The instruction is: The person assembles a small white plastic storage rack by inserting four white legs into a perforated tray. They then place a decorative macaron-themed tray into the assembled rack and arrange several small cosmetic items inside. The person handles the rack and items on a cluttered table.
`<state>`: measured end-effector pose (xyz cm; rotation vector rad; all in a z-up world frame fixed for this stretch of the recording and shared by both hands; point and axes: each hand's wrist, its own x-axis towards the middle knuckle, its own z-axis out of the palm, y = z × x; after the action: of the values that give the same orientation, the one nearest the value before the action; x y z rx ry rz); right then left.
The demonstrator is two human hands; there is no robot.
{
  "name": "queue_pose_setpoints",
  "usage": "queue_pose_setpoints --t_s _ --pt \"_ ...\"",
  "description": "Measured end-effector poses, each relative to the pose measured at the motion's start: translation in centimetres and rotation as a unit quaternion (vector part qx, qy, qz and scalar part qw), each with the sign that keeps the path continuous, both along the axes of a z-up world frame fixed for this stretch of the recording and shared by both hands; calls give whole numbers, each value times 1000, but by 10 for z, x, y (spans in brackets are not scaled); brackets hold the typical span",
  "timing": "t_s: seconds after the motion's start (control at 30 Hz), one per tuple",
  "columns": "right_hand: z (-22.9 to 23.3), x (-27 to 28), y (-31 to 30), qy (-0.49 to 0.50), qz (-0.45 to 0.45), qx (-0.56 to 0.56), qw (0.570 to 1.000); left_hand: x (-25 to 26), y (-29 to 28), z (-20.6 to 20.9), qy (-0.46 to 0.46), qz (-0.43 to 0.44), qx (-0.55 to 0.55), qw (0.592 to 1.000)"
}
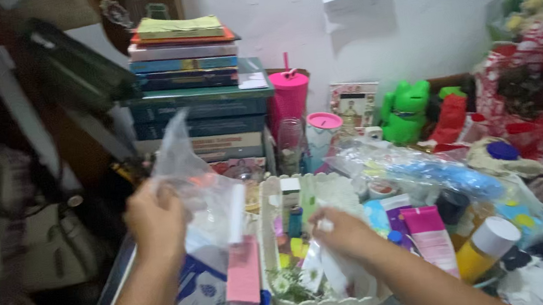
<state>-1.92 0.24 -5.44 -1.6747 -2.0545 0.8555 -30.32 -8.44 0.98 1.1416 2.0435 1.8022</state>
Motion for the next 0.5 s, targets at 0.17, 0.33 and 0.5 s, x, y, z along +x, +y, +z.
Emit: queue_pose_setpoints --t_s 0.17,0.33,0.5 --pt "-36 -11 -10 -175 40 -6 984 -37 -21 20 8 0 -146 989" --pt "-20 -14 -32 -105 -36 40 993 -43 -8 -22 73 -25 -339 938" --pt "12 -24 -49 146 15 222 964 -28 -13 -60 108 19 -363 925"
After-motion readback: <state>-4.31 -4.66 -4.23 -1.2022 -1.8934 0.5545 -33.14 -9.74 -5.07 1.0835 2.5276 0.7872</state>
